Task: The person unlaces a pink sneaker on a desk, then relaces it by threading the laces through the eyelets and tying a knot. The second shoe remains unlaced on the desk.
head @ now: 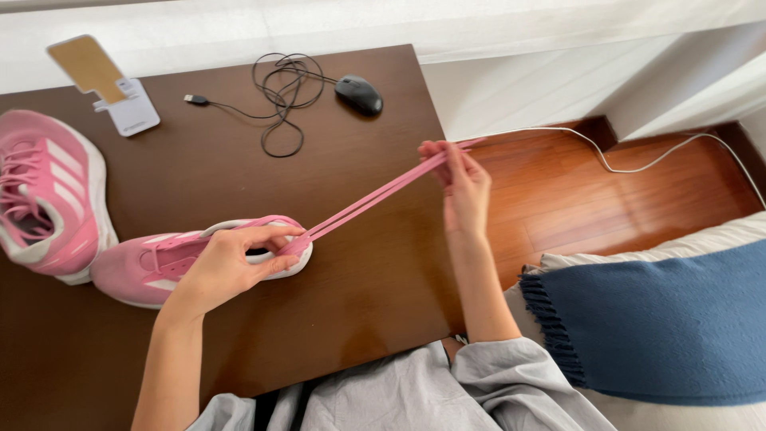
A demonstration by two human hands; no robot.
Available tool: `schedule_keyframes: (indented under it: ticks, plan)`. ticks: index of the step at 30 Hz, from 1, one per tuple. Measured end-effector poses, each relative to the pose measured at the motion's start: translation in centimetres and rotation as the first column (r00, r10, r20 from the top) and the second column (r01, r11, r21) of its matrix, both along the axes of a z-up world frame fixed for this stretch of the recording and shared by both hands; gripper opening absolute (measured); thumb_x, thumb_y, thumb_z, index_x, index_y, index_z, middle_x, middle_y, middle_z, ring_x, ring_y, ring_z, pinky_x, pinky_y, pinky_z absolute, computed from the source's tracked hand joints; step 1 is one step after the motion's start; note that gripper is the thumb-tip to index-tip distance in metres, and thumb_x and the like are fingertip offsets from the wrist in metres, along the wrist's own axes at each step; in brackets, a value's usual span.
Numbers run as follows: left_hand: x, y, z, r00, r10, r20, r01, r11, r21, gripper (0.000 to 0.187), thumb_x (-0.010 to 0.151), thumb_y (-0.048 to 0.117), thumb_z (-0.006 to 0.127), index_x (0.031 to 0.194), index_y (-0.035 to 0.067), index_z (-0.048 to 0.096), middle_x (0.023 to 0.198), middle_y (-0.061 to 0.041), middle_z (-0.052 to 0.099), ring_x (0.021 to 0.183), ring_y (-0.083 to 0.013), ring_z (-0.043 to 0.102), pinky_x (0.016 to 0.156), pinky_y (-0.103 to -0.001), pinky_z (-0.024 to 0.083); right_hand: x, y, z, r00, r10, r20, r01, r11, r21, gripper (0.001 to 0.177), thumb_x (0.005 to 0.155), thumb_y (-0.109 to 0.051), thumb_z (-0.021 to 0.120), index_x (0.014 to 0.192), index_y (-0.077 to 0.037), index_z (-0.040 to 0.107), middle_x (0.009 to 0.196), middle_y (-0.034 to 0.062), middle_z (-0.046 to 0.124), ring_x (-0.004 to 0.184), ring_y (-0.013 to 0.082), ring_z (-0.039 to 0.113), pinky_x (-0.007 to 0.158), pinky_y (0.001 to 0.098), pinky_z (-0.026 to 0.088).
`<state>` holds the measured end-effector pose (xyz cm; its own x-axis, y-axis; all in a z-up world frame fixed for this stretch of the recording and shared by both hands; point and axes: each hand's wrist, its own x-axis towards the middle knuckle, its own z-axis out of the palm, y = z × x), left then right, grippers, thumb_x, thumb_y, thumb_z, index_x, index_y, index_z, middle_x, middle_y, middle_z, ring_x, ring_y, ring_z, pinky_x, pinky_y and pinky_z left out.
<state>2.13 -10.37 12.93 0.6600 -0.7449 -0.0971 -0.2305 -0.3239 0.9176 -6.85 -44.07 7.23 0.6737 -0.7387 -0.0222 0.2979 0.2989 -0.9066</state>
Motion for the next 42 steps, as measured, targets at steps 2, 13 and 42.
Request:
schedule_keyframes:
  ticks: [2,13,42]
  plan:
    - [0.1,-0.1,0.5,0.999,-0.010,0.051,0.010,1.000,-0.010,0.024,0.085,0.010,0.080,0.108,0.004,0.077,0.086,-0.004,0.073,0.077,-0.0122,0.065,0.076,-0.027,0.055,-0.7,-1.9,-0.3,0.998,-0.052,0.024,0.052,0.999,-0.013,0.025,0.104,-0.015,0.060,0.113,0.006,0.069,0.109,0.0202,0.076,0.102,0.0262,0.077,0.094,0.0350,0.063]
    - [1.0,-1.5,-2.4,0.778,-0.069,0.624,0.032,0.997,0.071,0.077,0.073,0.030,0.082,0.143,0.010,0.056,0.145,-0.007,0.058,0.128,-0.0298,0.056,0.115,-0.045,0.038,-4.3,-16.7,-9.0,0.949,-0.314,-0.024,0.313,0.949,-0.049,0.027,0.102,-0.016,0.064,0.114,0.008,0.068,0.109,0.0190,0.076,0.102,0.0260,0.077,0.091,0.0344,0.065]
    - [0.8,-1.3,-5.2,0.688,-0.064,0.723,-0.138,0.966,0.218,0.072,0.076,0.038,0.076,0.142,0.012,0.059,0.137,-0.003,0.064,0.124,-0.0288,0.061,0.108,-0.044,0.047,-4.6,-15.9,-9.2,0.976,-0.209,-0.062,0.207,0.978,-0.035,0.033,0.101,-0.019,0.064,0.120,0.007,0.068,0.114,0.0196,0.076,0.108,0.0252,0.076,0.094,0.0320,0.063]
